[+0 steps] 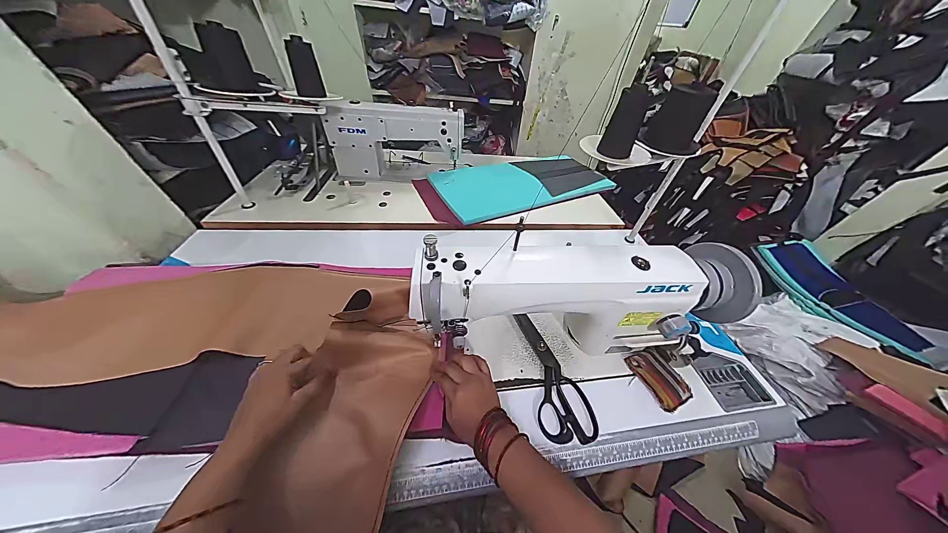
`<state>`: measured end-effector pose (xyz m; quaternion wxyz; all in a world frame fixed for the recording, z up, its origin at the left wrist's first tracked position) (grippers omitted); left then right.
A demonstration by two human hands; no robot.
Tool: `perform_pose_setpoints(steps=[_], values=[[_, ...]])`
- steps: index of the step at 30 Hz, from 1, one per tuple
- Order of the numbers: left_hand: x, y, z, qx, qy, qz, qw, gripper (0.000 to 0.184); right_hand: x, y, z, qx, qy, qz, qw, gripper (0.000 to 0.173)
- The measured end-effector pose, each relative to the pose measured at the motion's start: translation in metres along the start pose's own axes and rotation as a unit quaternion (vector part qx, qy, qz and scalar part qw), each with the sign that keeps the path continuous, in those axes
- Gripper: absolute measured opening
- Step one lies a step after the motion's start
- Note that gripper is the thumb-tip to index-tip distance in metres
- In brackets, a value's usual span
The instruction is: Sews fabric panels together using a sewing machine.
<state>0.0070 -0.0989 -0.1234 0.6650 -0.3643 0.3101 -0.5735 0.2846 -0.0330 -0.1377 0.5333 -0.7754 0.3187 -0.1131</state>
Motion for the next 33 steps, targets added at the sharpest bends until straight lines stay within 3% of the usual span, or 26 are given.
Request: perform_pose_setpoints(steps=[7,13,18,26,29,33], values=[[-0.007,0.007,-0.013,0.025,0.006,-0.002,1.000,0.056,0.000,0.005,-0.001,0.052,-0.001,0.021,0.998,0.036],[-0.011,0.009,-0.013,0.026,-0.001,0.006,1.000,0.053,-0.008,0.007,0.007,0.028,0.053,-0.036,0.998,0.043],[0.011,0.018,0.003,0.033,-0.056,0.016,0.998,0.046,-0.011,-0.002,0.020,-0.090,0.089,-0.017,0.992,0.040],[0.025,0.024,0.037,0.009,-0.165,0.049,0.985,0.037,-0.014,-0.003,0.024,-0.086,0.127,-0.050,0.987,0.050],[0.026,0.018,0.043,0.013,-0.194,0.019,0.981,0.042,-0.012,-0.004,0.023,-0.097,0.113,-0.046,0.988,0.053],[0.041,0.008,0.038,0.052,-0.186,-0.103,0.976,0.061,-0.006,-0.005,0.019,-0.077,0.069,-0.012,0.995,0.052]])
Point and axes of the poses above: each hand's wrist, its own x-axis away from the middle knuckle, its own y-axis out of the palm, z = x × y, the point moved 5 cm from there along -x, towards the middle knuckle, and after that the axes turned 13 degrees about -z, right-handed, at the moved point
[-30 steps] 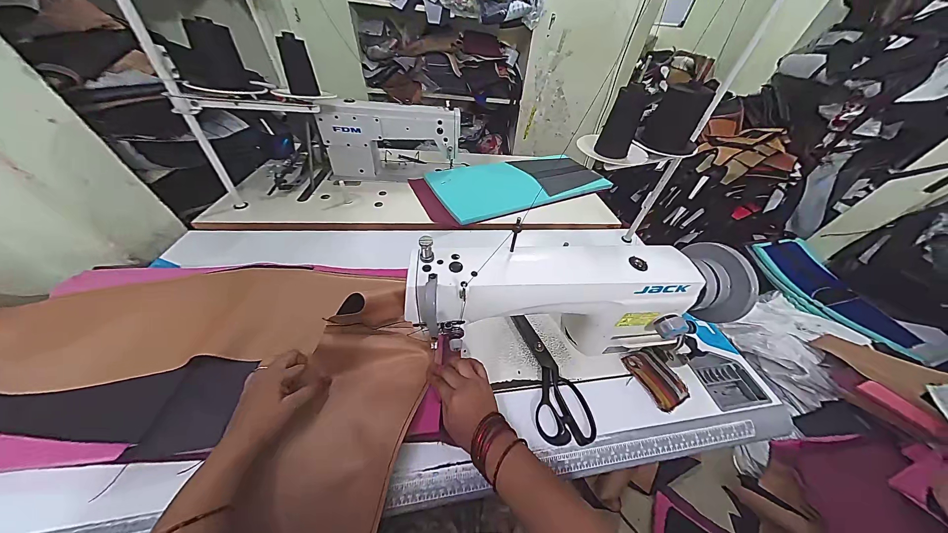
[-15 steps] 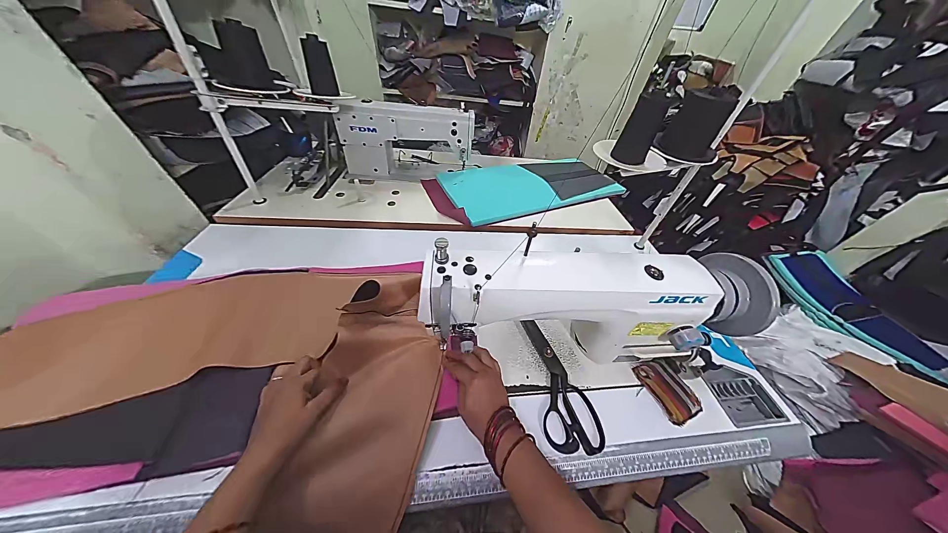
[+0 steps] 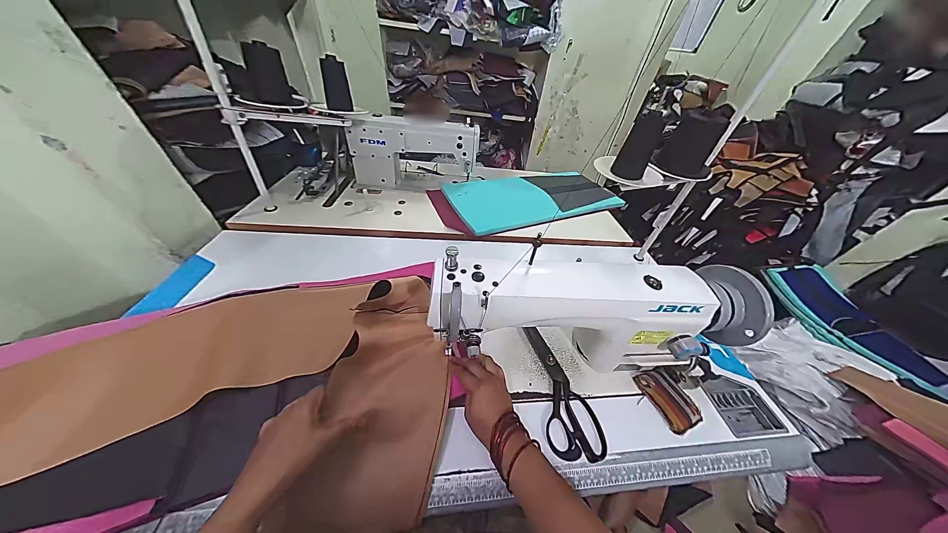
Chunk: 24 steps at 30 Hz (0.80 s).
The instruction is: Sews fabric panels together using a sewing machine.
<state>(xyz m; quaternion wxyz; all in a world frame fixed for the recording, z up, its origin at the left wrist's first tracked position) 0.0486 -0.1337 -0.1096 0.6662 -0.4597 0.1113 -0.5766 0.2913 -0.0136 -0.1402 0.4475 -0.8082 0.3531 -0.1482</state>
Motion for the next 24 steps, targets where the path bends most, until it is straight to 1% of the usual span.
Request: perform_pose_setpoints(steps=[1,2,4,5,6,7,9,11,12,13,14,15,17,19,20,24], values=[[0.005,-0.001,0.001,-0.015,0.016,-0.003,1.000,0.059,0.001,0.000,-0.001,0.004,-0.002,0.003,1.000,0.051],[0.010,-0.004,0.007,-0.043,0.046,0.026,0.998,0.052,0.001,0.001,-0.002,0.009,-0.001,0.003,1.000,0.050],[0.009,-0.023,0.026,-0.109,0.121,0.125,0.979,0.037,-0.003,0.000,-0.006,0.019,0.007,0.002,1.000,0.052],[0.000,-0.035,0.035,-0.135,0.150,0.164,0.966,0.032,-0.005,-0.002,-0.009,0.024,0.021,-0.011,0.999,0.053],[-0.012,-0.047,0.045,-0.152,0.162,0.180,0.958,0.029,-0.008,-0.004,-0.012,0.030,0.040,-0.033,0.998,0.054],[-0.028,-0.058,0.053,-0.161,0.155,0.168,0.960,0.029,-0.011,-0.005,-0.015,0.037,0.063,-0.066,0.995,0.055],[-0.062,-0.076,0.057,-0.177,0.113,0.090,0.974,0.035,-0.016,-0.005,-0.018,0.045,0.096,-0.110,0.988,0.057],[-0.088,-0.080,0.042,-0.169,0.077,-0.007,0.983,0.044,-0.018,-0.004,-0.021,0.041,0.099,-0.105,0.989,0.058],[-0.095,-0.076,0.029,-0.148,0.068,-0.041,0.986,0.048,-0.018,-0.003,-0.021,0.035,0.097,-0.097,0.990,0.058],[-0.099,-0.070,0.014,-0.117,0.070,-0.055,0.989,0.050,-0.017,-0.002,-0.021,0.025,0.091,-0.082,0.992,0.058],[-0.100,-0.064,-0.001,-0.082,0.087,-0.044,0.992,0.046,-0.016,-0.001,-0.020,0.011,0.083,-0.058,0.995,0.058],[-0.098,-0.059,-0.014,-0.046,0.121,-0.018,0.991,0.040,-0.015,-0.001,-0.020,-0.007,0.075,-0.033,0.997,0.058],[-0.091,-0.049,-0.033,0.003,0.186,0.037,0.982,0.032,-0.011,0.003,-0.019,-0.030,0.058,0.014,0.998,0.053],[-0.080,-0.042,-0.039,0.016,0.199,0.062,0.978,0.032,-0.006,0.008,-0.022,-0.011,0.040,0.042,0.998,0.052],[-0.075,-0.039,-0.039,0.018,0.198,0.069,0.978,0.034,-0.005,0.009,-0.024,0.005,0.039,0.041,0.998,0.052],[-0.052,-0.024,-0.043,0.016,0.191,0.111,0.975,0.043,0.002,0.019,-0.027,0.103,-0.010,0.075,0.992,0.047]])
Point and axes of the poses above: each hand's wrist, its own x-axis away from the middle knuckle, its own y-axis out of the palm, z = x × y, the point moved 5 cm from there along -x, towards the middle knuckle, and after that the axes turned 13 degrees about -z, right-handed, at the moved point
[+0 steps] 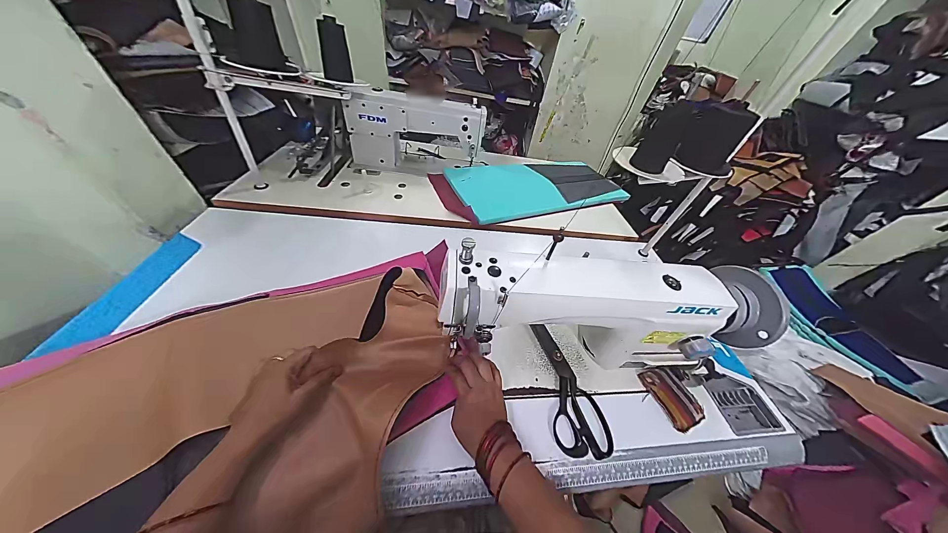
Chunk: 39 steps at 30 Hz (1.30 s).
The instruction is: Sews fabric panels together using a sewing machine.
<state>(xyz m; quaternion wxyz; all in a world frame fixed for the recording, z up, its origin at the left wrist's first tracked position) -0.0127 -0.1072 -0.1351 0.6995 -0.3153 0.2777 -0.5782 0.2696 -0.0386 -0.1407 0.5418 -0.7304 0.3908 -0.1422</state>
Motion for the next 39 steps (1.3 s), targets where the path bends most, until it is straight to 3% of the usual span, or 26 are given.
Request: perform_pose_setpoints(steps=[5,14,20,23,26,27,29,31,35,37,39], values=[[0.015,0.008,0.009,-0.017,0.007,0.053,0.998,0.042,0.001,0.001,0.001,0.046,-0.021,0.017,0.999,0.043],[0.055,0.034,0.040,-0.045,-0.091,0.092,0.991,0.050,-0.006,0.000,0.009,0.020,0.056,-0.069,0.996,0.047],[0.067,0.044,0.064,-0.028,-0.124,0.127,0.984,0.049,-0.013,0.000,0.015,0.016,0.062,-0.051,0.997,0.041],[0.068,0.040,0.065,-0.010,-0.149,0.088,0.985,0.044,-0.014,0.001,0.017,-0.004,0.077,-0.071,0.995,0.039],[0.073,0.030,0.070,-0.042,-0.173,-0.047,0.983,0.059,-0.010,-0.006,0.018,-0.047,0.090,-0.094,0.990,0.042],[0.076,0.027,0.073,-0.071,-0.143,-0.062,0.985,0.054,-0.006,-0.007,0.017,-0.066,0.078,-0.076,0.992,0.041],[0.077,0.012,0.086,-0.103,-0.053,-0.021,0.993,0.028,0.001,-0.007,0.013,-0.082,0.024,-0.015,0.996,0.038],[0.063,-0.012,0.103,-0.115,-0.003,0.023,0.993,0.021,0.005,-0.007,0.010,-0.081,-0.017,-0.004,0.997,0.038],[0.014,-0.037,0.085,-0.133,-0.054,0.012,0.990,0.014,0.003,-0.008,0.000,-0.028,-0.033,-0.049,0.998,0.045],[0.007,-0.030,0.068,-0.087,-0.132,-0.075,0.985,0.031,0.004,-0.006,-0.006,-0.009,-0.040,-0.041,0.998,0.047],[0.017,-0.011,0.038,-0.074,-0.127,-0.099,0.984,0.047,0.007,-0.004,-0.009,-0.015,-0.030,-0.040,0.999,0.048]])
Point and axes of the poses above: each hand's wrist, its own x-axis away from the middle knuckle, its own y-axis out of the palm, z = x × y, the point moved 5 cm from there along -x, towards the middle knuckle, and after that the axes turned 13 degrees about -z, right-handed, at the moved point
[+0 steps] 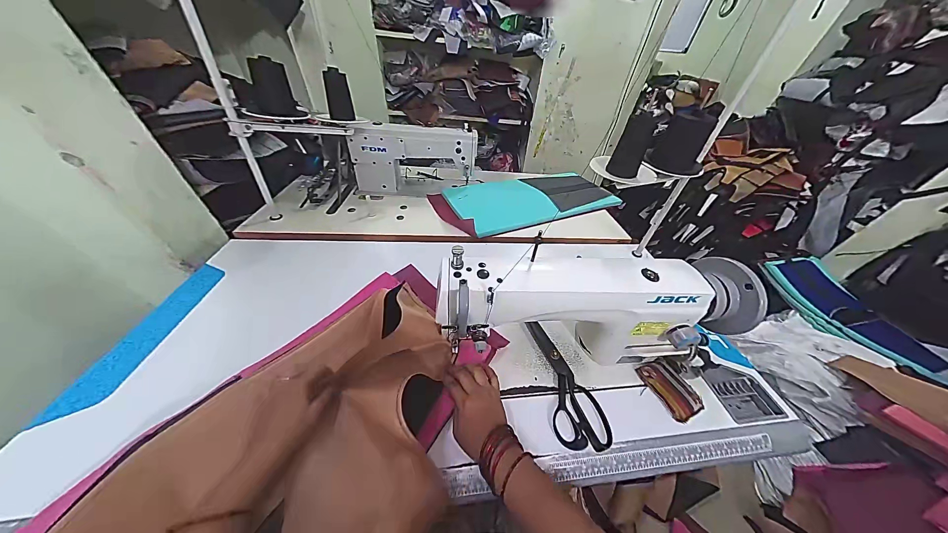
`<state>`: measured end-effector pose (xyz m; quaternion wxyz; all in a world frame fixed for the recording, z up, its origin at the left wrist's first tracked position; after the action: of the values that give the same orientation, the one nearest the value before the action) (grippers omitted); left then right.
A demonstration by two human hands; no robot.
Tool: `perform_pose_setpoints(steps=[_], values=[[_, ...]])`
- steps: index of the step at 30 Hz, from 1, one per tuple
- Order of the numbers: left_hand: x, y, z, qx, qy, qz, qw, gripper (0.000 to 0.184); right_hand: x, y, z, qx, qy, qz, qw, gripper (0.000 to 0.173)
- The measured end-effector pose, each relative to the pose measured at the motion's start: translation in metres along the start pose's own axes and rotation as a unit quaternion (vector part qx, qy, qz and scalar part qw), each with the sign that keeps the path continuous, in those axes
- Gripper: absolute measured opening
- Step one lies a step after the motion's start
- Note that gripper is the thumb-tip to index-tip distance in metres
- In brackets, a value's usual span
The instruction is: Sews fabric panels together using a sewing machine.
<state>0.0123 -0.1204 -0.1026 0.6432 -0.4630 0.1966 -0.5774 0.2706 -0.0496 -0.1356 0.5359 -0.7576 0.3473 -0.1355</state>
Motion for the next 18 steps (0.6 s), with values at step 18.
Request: perform_pose_setpoints(steps=[18], values=[[0.041,0.042,0.011,-0.003,0.034,0.163,0.986,0.029,-0.002,0.000,0.005,0.070,0.024,0.008,0.997,0.037]])
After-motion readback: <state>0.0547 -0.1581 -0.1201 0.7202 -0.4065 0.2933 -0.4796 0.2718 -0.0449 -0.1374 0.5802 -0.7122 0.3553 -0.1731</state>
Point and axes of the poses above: each hand's wrist, its own x-axis away from the middle knuckle, its own y-axis out of the palm, z = x × y, the point moved 5 cm from there along -x, towards the middle knuckle, and after that the axes turned 13 degrees about -z, right-handed, at the moved point
